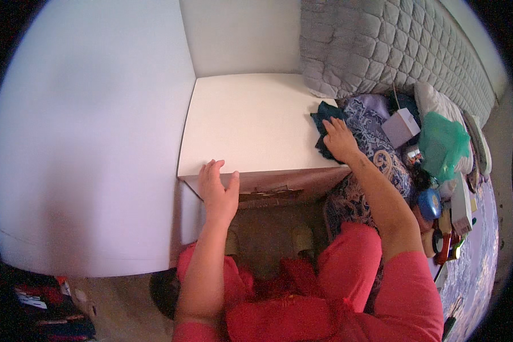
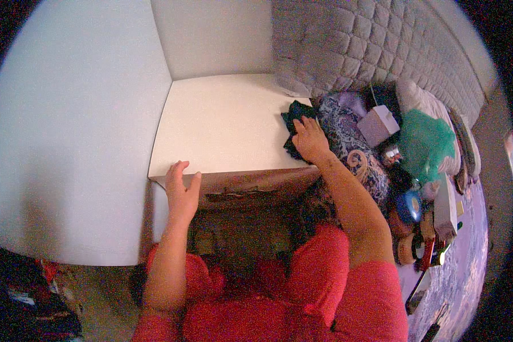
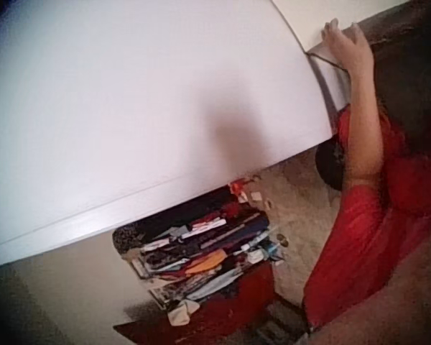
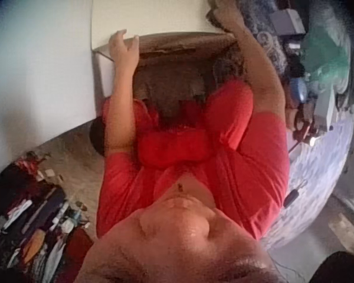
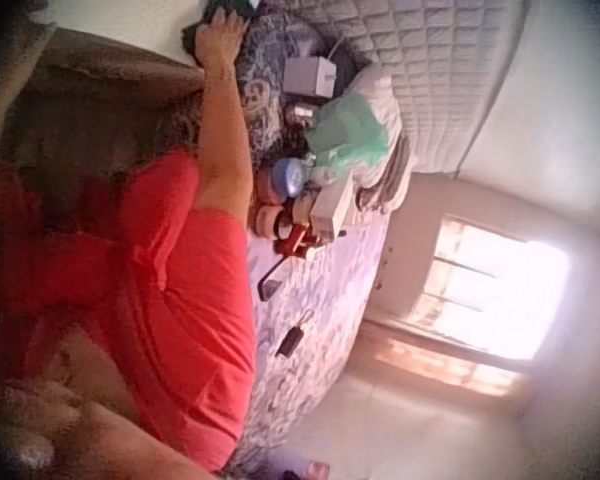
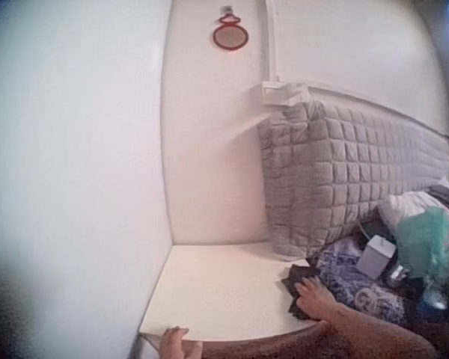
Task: The person wipes a white bedside table with a dark cloth, then wipes several small containers and a box on the bed before placing them on the table. The person handles a green plastic bag, a white box, a blue round container, a pink round container, and a black-lidded jar.
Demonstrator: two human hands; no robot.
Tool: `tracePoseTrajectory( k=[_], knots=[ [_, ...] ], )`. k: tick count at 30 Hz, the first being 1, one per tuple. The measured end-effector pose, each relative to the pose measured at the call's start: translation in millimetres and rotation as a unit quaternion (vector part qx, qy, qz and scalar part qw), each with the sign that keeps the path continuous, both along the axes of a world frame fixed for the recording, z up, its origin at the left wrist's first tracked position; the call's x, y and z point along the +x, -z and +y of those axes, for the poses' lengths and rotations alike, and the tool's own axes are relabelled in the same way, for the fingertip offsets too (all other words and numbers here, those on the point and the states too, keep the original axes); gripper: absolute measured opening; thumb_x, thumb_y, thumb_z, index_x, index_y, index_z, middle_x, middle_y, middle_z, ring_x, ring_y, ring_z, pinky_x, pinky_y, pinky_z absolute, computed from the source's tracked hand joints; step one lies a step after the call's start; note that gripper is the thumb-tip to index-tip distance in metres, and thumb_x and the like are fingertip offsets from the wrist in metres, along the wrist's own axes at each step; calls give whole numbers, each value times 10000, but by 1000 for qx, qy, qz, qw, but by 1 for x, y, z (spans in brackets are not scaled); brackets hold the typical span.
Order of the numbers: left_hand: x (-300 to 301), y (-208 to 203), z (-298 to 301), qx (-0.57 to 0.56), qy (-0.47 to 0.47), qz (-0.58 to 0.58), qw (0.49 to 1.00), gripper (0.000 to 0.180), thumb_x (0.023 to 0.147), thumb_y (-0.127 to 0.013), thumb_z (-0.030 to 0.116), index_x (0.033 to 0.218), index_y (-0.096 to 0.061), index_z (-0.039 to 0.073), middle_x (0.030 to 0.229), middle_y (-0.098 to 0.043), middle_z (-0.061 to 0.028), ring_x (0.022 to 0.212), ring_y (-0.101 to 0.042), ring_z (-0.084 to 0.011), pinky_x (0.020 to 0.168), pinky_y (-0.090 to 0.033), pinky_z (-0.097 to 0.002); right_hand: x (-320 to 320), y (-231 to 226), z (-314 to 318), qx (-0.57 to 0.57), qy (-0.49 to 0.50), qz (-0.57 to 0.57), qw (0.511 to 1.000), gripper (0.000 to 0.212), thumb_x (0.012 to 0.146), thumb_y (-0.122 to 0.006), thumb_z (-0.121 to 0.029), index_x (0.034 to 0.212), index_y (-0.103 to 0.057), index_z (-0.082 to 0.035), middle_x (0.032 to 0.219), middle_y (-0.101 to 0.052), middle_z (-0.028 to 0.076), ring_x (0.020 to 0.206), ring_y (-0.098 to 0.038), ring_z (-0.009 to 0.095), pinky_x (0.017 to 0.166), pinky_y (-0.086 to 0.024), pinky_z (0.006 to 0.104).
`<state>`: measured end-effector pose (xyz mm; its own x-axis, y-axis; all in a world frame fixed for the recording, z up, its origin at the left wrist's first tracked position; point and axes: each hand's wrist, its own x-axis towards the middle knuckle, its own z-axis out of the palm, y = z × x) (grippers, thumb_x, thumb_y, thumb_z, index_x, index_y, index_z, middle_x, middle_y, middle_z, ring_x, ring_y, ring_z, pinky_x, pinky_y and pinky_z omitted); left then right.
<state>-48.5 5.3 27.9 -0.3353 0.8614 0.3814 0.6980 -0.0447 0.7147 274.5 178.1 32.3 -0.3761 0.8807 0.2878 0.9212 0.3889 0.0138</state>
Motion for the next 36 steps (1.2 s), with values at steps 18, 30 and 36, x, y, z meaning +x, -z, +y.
tracePoseTrajectory(
  k=[18, 30, 36],
  knots=[
    [-7, 5, 39, -1, -169, 107, 980, 646, 883, -543, 416, 1389, -298, 100, 1464, -173, -250, 1352, -121, -466, 1026, -160, -637, -309, 11, 11, 5, -306, 77, 949, 534, 858, -507, -414, 1268, -506, -72, 1348, -415, 241, 1276, -354, 389, 1077, -266, 472],
    [47, 0, 32, -20, 119, 188, 975, 580, 945, -412, 441, 1395, -361, 79, 1439, -339, -174, 1339, -299, -338, 1086, -234, -484, -140, -20, -61, -148, -409, 106, 894, 449, 814, -591, -258, 1222, -539, -76, 1283, -517, 145, 1255, -411, 315, 1087, -284, 432],
    [107, -3, 32, 11, 152, 157, 976, 435, 910, -521, 325, 1234, -523, 35, 1316, -485, -142, 1240, -407, -330, 1020, -311, -477, -40, -43, -76, -112, -228, -13, 967, 445, 786, -614, -172, 1227, -551, -178, 1349, -475, 61, 1329, -321, 304, 1064, -216, 584]
  ],
)
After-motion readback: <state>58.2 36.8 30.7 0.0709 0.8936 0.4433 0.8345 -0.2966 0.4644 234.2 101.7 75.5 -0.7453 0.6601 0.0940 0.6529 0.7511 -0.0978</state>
